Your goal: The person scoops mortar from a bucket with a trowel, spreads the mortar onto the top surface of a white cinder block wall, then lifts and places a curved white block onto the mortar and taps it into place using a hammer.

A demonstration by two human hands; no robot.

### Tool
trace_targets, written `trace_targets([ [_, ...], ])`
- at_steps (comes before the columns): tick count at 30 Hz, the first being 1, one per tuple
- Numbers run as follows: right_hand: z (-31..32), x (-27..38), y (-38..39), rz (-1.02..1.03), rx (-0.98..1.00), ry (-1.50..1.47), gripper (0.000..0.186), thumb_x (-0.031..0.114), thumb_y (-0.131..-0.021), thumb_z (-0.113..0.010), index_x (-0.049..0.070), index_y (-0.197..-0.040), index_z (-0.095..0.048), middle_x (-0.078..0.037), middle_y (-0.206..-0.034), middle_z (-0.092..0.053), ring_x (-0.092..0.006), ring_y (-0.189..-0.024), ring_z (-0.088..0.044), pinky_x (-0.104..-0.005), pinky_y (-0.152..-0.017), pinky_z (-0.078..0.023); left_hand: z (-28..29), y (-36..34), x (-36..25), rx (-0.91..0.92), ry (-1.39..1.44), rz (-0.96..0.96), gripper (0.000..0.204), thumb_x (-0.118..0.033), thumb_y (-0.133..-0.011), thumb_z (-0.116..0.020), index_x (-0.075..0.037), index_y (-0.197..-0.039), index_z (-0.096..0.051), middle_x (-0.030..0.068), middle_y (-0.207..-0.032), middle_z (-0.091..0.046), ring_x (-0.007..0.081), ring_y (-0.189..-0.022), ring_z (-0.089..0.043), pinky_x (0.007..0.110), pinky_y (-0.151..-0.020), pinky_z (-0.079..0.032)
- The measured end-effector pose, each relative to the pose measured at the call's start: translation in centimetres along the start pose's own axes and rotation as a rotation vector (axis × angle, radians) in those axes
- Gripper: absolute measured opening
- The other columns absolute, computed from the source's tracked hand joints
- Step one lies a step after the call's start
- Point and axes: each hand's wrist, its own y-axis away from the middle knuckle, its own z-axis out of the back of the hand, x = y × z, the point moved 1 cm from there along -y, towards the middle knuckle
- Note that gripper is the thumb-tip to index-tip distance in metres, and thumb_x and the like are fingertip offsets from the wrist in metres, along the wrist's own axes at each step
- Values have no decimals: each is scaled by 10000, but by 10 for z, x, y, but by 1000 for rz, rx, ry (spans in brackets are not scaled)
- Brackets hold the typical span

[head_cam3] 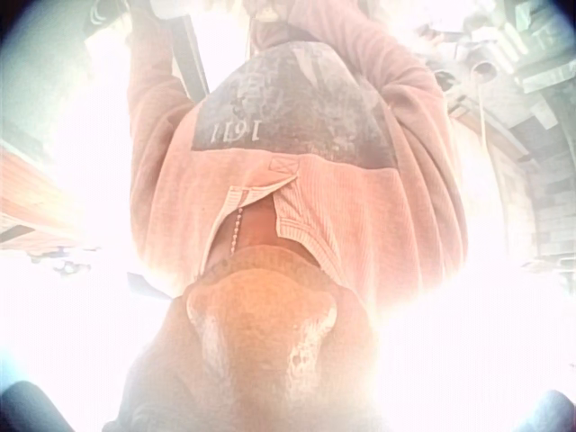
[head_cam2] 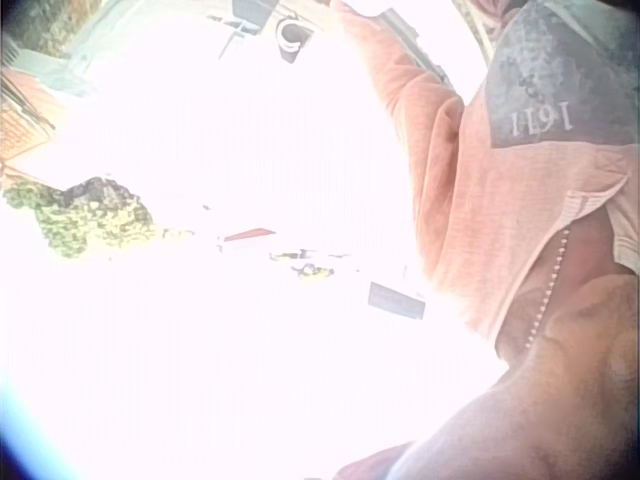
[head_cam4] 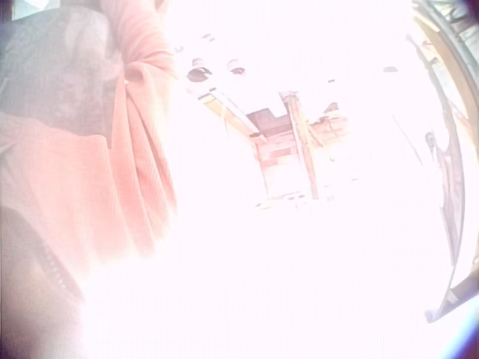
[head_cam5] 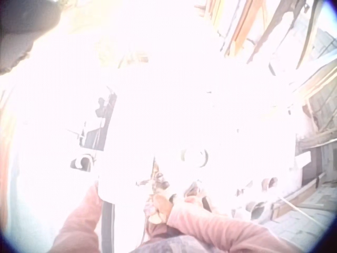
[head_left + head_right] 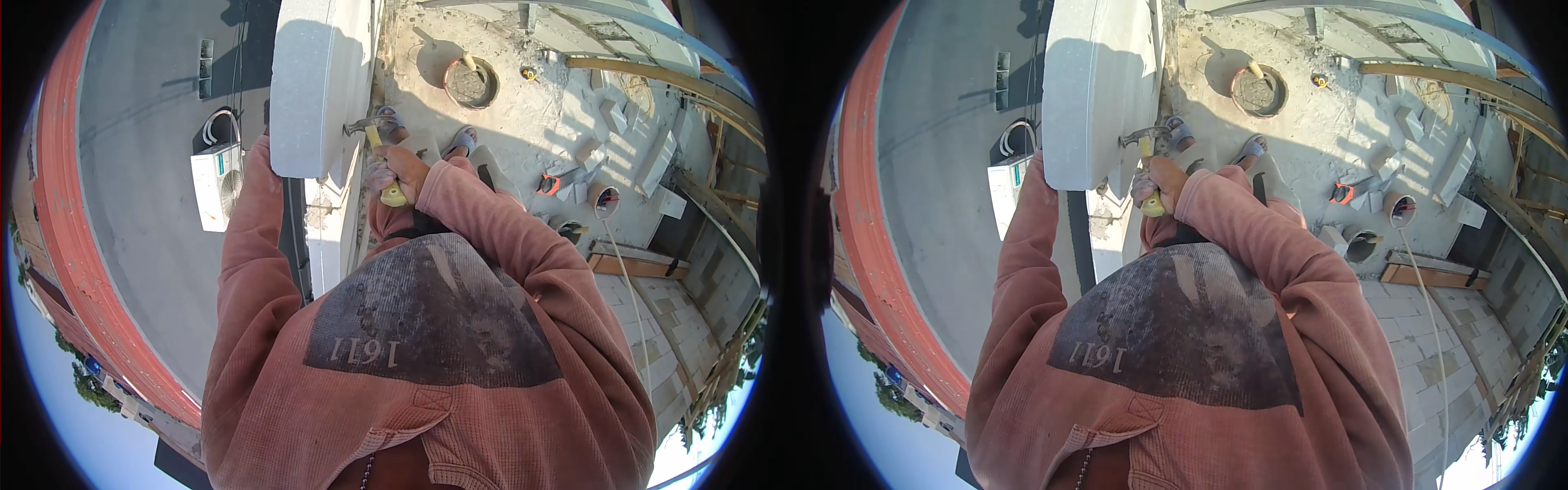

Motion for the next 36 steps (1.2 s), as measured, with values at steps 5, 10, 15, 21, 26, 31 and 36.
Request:
trace_targets([
  [5,5,10,6,-1,37,83,248,309,-1033,-461,97,-908,-442,48,-612,-346,-72,-406,-309,-230,-332,-289,-21,5,-12,36,77,-14,749,-624,-1005,-411,-52,-1487,-419,116,-1385,-569,218,-1221,-579,337,-1024,-470],
  [10,-11,-1,75,247,-102,426,339,411,-1047,-439,113,-887,-474,41,-607,-380,-72,-400,-320,-240,-350,-299,-55,29,-63,165,190,-26,748,-615,-1008,-414,-54,-1504,-400,119,-1415,-549,222,-1252,-560,336,-1043,-452],
  [15,-46,-1,122,1006,-180,988,460,463,-1065,-401,35,-945,-517,-22,-603,-468,-131,-461,-460,-329,-444,-387,-97,48,-125,214,210,-369,773,-586,-1003,-460,-47,-1540,-331,139,-1499,-466,251,-1353,-474,333,-1117,-369],
  [21,-155,5,161,1701,-233,1610,357,349,-1059,-460,-6,-1061,-500,-222,-630,-592,-432,-567,-607,-504,-549,-444,-88,26,-115,-121,-737,-696,740,-497,-1021,-477,-41,-1562,-260,214,-1559,-359,304,-1458,-332,365,-1184,-250],
  [26,-130,57,93,1605,-569,1943,376,369,-1058,-441,2,-1048,-520,-284,-777,-621,-493,-713,-602,-579,-649,-443,-103,32,-120,-143,-680,-654,759,-538,-1010,-476,-52,-1558,-280,208,-1533,-398,303,-1435,-370,361,-1176,-262],
  [31,-125,68,93,1551,-499,1966,389,378,-1060,-428,1,-1041,-525,-289,-716,-613,-519,-760,-598,-578,-683,-451,-99,28,-119,-164,-729,-640,803,-586,-993,-468,-57,-1564,-270,214,-1551,-375,313,-1454,-346,360,-1184,-247],
  [36,-133,45,110,1570,-443,1919,394,366,-1061,-419,-23,-1022,-468,-357,-736,-617,-562,-727,-610,-616,-654,-484,-100,34,-120,-137,-696,-673,794,-579,-995,-471,-59,-1562,-275,212,-1547,-383,312,-1450,-354,359,-1180,-255],
])
